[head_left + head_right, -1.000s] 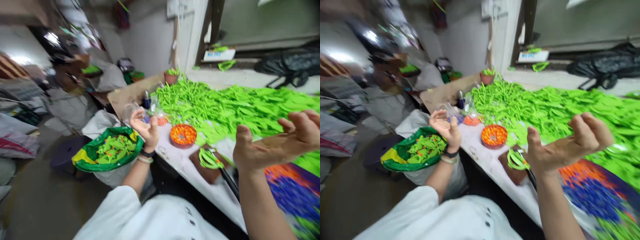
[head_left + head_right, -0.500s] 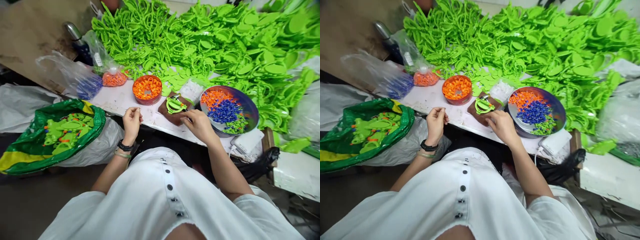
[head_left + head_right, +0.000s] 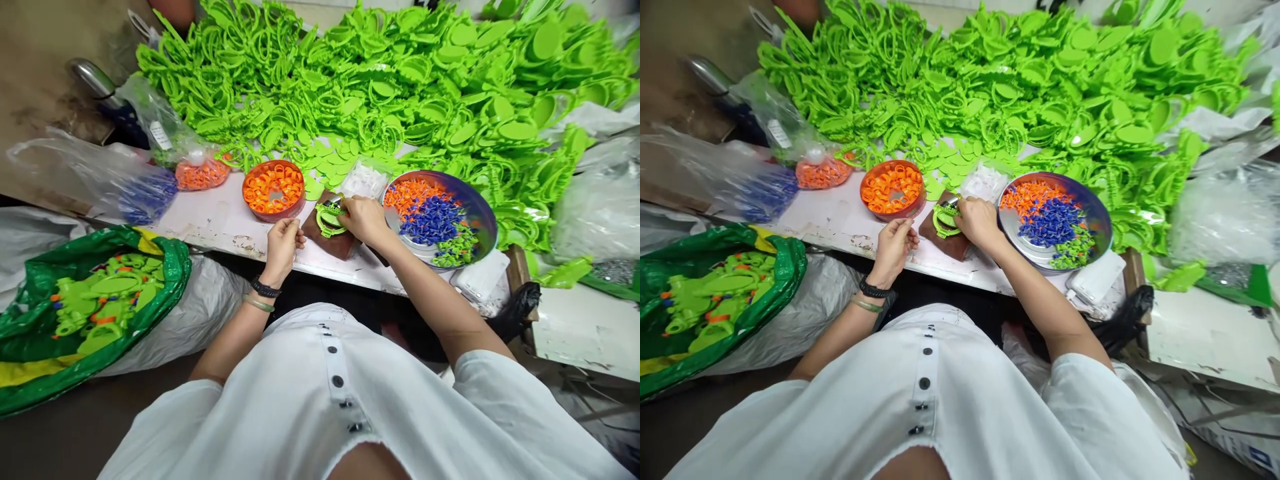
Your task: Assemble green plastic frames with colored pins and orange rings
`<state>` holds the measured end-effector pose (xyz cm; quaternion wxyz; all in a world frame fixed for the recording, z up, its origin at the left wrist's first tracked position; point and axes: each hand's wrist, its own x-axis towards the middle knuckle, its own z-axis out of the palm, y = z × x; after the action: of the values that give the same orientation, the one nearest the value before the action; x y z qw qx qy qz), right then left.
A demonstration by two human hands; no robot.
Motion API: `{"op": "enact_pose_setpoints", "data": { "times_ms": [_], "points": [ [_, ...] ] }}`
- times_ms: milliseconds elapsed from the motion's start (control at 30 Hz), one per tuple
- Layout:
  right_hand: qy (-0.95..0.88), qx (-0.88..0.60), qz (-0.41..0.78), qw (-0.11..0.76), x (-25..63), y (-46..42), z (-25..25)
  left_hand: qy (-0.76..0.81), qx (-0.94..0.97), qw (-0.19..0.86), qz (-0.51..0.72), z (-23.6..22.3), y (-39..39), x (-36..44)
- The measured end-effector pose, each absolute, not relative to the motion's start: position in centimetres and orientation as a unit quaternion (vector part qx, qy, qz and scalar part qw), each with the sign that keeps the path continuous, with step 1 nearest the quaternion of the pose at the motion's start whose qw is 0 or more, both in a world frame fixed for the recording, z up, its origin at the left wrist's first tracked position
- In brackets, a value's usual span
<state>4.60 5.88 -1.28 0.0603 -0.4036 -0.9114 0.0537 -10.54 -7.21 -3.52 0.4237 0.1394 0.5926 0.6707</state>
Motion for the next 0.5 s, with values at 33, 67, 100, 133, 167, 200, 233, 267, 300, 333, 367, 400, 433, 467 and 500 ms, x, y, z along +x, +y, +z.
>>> {"op": "enact_pose_setpoints", "data": {
  "times_ms": [33, 67, 100, 133, 167, 200, 233, 267, 300, 333, 367, 400, 433, 467, 500],
  "points": [
    [-0.909, -0.406, 0.065, 0.072, 4.7, 5.8, -1.1, 0.592, 0.132, 0.419, 0.675, -3.6, -6.8, -10.4],
    [-0.906, -0.407, 0.077, 0.085, 4.8, 5.7, -0.7, 0.586, 0.123, 0.412, 0.687, -3.6, -6.3, -10.2],
    [-0.905, -0.405, 0.09, 0.099, 4.8, 5.4, -0.4, 0.569, 0.115, 0.409, 0.704, -3.5, -5.9, -9.9],
    [-0.904, -0.4, 0.101, 0.112, 4.6, 5.1, 0.0, 0.542, 0.11, 0.416, 0.722, -3.3, -5.6, -9.6],
    [-0.905, -0.392, 0.111, 0.121, 4.4, 4.7, 0.4, 0.507, 0.107, 0.434, 0.737, -3.0, -5.2, -9.2],
    [-0.907, -0.383, 0.12, 0.127, 4.0, 4.3, 0.7, 0.47, 0.104, 0.462, 0.745, -2.7, -4.9, -8.9],
    [-0.908, -0.376, 0.128, 0.13, 3.7, 3.9, 1.0, 0.437, 0.097, 0.494, 0.745, -2.4, -4.7, -8.5],
    [-0.909, -0.37, 0.139, 0.132, 3.3, 3.6, 1.1, 0.414, 0.085, 0.523, 0.74, -2.2, -4.5, -8.2],
    [-0.909, -0.362, 0.155, 0.135, 3.1, 3.4, 1.2, 0.404, 0.066, 0.542, 0.734, -2.0, -4.4, -8.0],
    [-0.909, -0.35, 0.18, 0.14, 2.9, 3.3, 1.3, 0.402, 0.044, 0.554, 0.728, -1.9, -4.4, -8.1],
    [-0.906, -0.335, 0.211, 0.15, 3.0, 3.4, 1.5, 0.404, 0.023, 0.559, 0.724, -1.8, -4.6, -8.3],
    [-0.901, -0.32, 0.241, 0.165, 3.2, 3.7, 1.6, 0.408, 0.006, 0.56, 0.722, -1.8, -4.9, -8.8],
    [-0.895, -0.309, 0.264, 0.183, 3.4, 4.0, 1.8, 0.411, -0.006, 0.558, 0.72, -1.8, -5.4, -9.5],
    [-0.891, -0.303, 0.273, 0.201, 3.7, 4.3, 1.9, 0.417, -0.013, 0.554, 0.72, -1.8, -6.0, -10.4],
    [-0.892, -0.298, 0.267, 0.211, 3.9, 4.6, 2.0, 0.429, -0.019, 0.545, 0.72, -1.7, -6.8, -11.5]
  ]
}}
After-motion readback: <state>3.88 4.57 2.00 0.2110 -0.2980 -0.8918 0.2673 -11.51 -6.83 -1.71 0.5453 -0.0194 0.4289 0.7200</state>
